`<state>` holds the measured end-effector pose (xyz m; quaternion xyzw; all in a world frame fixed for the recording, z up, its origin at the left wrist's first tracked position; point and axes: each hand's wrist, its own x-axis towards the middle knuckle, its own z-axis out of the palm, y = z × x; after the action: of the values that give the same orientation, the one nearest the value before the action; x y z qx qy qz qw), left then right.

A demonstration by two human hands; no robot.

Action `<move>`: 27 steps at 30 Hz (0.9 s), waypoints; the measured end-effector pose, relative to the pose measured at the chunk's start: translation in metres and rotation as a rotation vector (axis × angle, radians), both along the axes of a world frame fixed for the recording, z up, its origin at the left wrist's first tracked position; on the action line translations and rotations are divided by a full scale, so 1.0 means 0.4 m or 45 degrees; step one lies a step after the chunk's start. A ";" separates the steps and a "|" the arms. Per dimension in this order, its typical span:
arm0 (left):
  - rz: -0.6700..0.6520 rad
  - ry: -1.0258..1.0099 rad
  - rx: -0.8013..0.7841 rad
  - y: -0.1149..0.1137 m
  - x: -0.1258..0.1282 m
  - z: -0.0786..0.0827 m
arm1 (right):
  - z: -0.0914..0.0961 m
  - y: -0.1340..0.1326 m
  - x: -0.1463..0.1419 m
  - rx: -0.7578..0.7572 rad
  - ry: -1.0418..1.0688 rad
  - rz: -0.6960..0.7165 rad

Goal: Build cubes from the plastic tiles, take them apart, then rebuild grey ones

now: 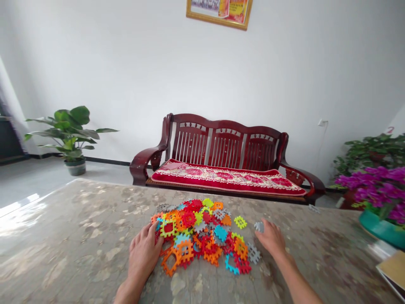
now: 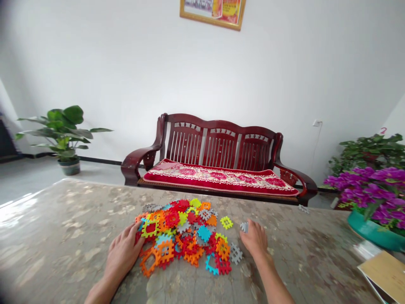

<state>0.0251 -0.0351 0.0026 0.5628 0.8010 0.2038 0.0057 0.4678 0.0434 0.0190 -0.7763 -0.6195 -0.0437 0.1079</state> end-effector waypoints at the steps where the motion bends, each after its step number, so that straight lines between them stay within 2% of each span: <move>1: 0.001 -0.005 -0.006 0.000 0.001 0.001 | 0.007 0.001 -0.023 0.024 0.019 0.038; 7: -0.007 -0.017 -0.012 0.000 0.000 0.000 | 0.051 0.028 -0.226 0.086 0.286 0.402; 12: 0.002 -0.011 -0.019 0.001 -0.003 0.000 | 0.056 0.062 -0.344 0.016 0.334 0.463; 17: -0.007 0.005 -0.034 -0.002 -0.001 0.006 | 0.039 0.080 -0.368 -0.021 0.348 0.417; 21: -0.001 0.011 -0.029 -0.005 0.003 0.010 | 0.039 0.071 -0.364 0.023 0.356 0.418; 27: -0.010 -0.003 0.000 -0.004 0.002 0.006 | 0.033 0.033 -0.344 0.402 0.516 0.562</move>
<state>0.0260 -0.0366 0.0051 0.5657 0.7988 0.2045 0.0076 0.3303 0.0567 0.0320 -0.5902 -0.7241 0.0406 0.3545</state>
